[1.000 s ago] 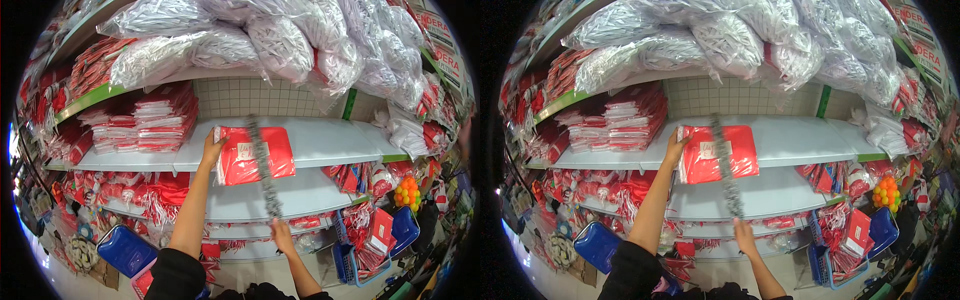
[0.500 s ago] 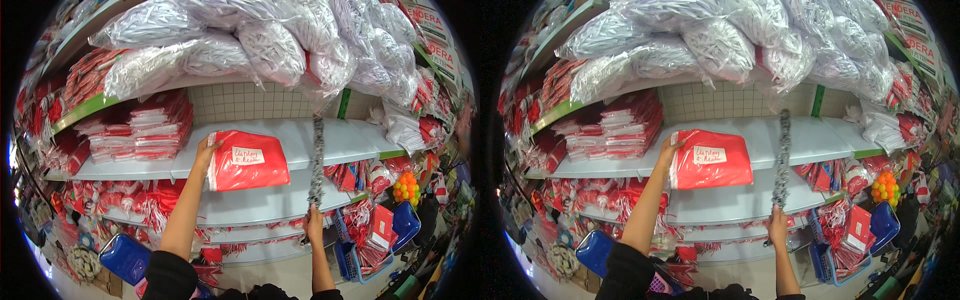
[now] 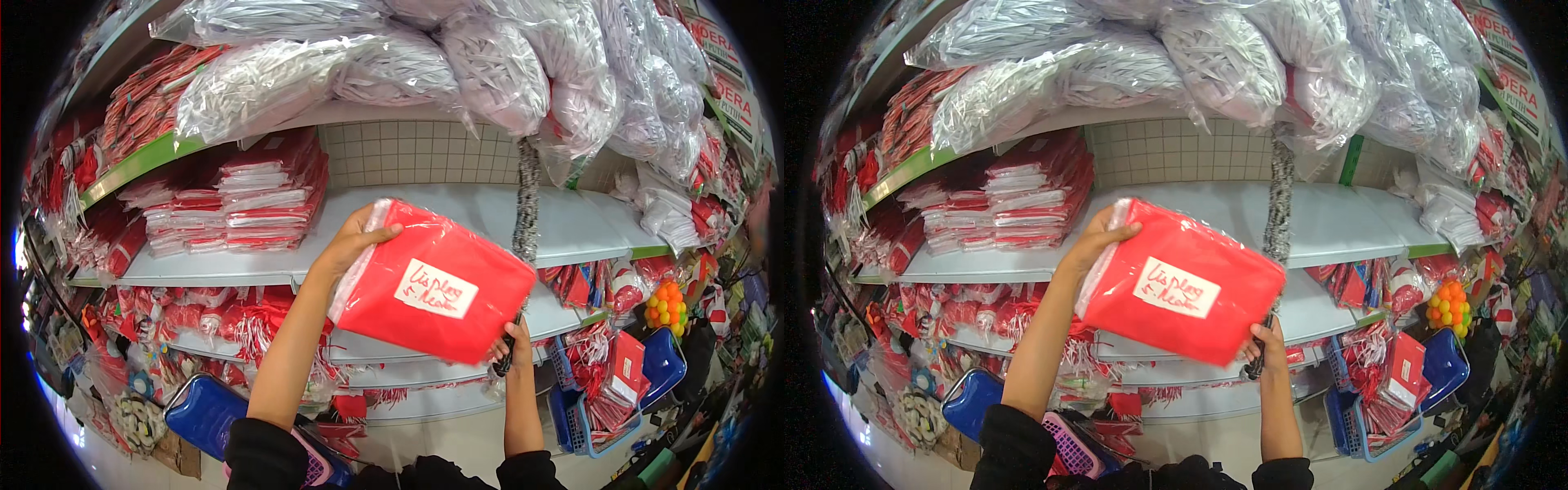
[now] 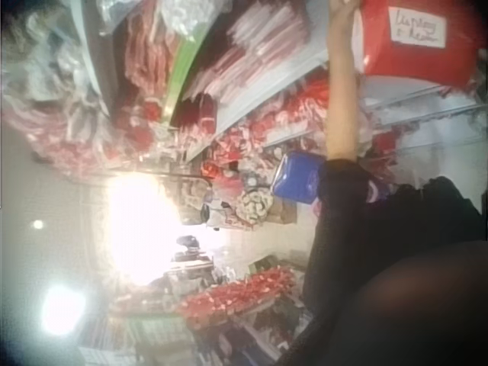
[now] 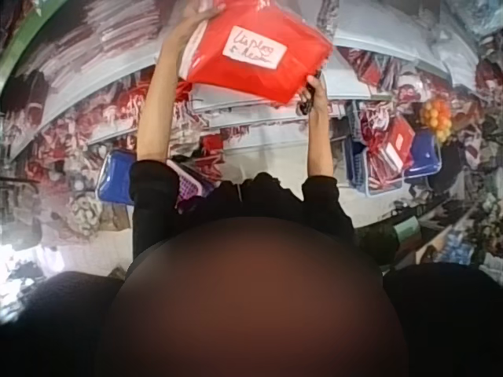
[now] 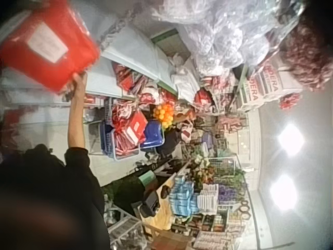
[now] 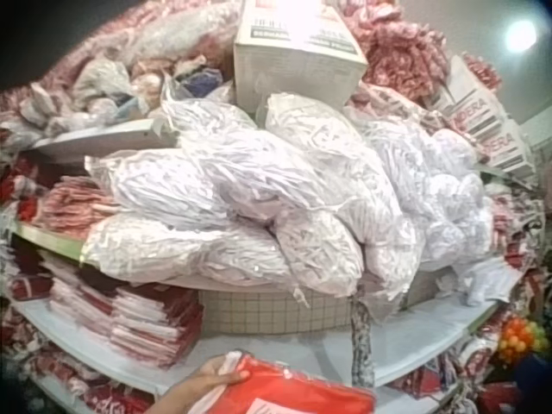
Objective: Dusting and organizing merchandise packages on retail store shelves using a feather duster.
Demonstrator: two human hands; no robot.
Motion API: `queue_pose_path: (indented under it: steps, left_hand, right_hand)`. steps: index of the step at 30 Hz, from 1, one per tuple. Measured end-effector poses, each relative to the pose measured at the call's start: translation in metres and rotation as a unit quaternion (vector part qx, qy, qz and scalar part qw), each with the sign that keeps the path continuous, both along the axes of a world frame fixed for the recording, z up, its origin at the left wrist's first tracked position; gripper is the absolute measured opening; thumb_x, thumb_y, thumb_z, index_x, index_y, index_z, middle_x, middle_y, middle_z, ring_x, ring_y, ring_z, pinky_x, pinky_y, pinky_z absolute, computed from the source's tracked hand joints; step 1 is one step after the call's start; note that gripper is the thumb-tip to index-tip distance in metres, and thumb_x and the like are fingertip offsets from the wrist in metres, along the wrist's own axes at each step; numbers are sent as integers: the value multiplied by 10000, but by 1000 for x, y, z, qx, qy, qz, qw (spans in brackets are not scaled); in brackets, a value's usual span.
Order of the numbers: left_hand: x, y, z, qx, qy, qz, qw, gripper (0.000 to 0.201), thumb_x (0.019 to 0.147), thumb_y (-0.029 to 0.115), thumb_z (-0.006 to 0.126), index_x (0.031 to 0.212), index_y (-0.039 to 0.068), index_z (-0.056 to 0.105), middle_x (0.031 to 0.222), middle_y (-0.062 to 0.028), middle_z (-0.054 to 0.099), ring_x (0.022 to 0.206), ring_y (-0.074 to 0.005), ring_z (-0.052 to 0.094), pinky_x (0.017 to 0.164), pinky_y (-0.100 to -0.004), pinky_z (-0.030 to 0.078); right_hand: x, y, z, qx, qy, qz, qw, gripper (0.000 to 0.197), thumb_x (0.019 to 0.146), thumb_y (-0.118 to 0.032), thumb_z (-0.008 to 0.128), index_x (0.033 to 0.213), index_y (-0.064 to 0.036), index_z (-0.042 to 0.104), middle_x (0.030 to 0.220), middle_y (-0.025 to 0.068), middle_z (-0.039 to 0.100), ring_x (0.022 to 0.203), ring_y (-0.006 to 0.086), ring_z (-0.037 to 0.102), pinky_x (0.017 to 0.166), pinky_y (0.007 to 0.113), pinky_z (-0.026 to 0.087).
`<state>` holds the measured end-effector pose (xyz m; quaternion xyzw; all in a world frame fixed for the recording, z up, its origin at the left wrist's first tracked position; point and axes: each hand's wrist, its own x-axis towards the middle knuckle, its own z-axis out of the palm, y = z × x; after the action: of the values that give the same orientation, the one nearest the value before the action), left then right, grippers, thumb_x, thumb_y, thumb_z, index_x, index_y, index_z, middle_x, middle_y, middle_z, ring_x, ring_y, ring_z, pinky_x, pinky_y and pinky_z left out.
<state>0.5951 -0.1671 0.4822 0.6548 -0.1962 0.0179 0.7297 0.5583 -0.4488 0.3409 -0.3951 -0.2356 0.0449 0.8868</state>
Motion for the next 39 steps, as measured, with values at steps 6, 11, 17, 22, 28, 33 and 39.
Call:
queue_pose_path:
  steps: [6,11,17,22,28,33,39]
  left_hand:
    - [15,-5,-23,237,-124,82,960,564,752,279,668,1180,-8,437,1132,-178,537,1024,-238,529,887,-314,401]
    - [-20,-30,-29,428,-198,235,850,404,797,319,603,1019,-13,541,999,-212,588,918,-303,579,802,-358,442]
    - [-72,-103,3,434,-27,-62,899,578,874,510,398,1032,-18,571,923,-184,614,876,-271,582,768,-355,455]
    - [-72,-134,21,441,-44,-63,894,753,774,621,478,1183,-11,465,1007,-244,581,941,-317,579,796,-346,454]
    - [-31,-113,-10,269,-71,-101,955,599,735,299,692,1191,2,443,1061,-214,565,961,-272,574,828,-339,441]
    - [3,-80,-15,155,-30,-139,978,445,822,99,559,1232,-1,417,1086,-138,562,985,-194,544,826,-315,447]
    - [47,-16,-24,-58,36,-2,998,457,797,-42,434,1250,-3,388,1108,-137,543,1012,-196,533,837,-306,458]
  right_hand:
    - [-26,12,48,98,229,-108,963,407,727,-201,568,1062,11,475,787,112,615,623,198,604,609,318,519]
    - [-30,-16,33,198,130,-30,971,372,753,-258,558,1034,-21,504,936,143,608,780,235,614,713,350,518]
    - [-56,-4,50,160,181,-87,967,355,754,-220,558,1032,-7,503,887,132,601,726,215,604,721,342,504]
    - [-37,36,37,141,70,-166,973,256,886,-249,482,1012,-28,511,812,41,586,647,130,567,615,249,484]
    - [-2,35,41,-14,38,-163,986,291,924,-349,409,919,-63,464,575,-5,429,340,38,323,296,182,287]
    - [4,37,67,92,42,-9,995,526,893,-562,229,850,-86,450,523,17,373,301,73,260,277,195,239]
    - [-12,58,25,-52,179,-27,982,485,887,-564,274,748,-129,438,543,66,473,293,97,277,299,217,216]
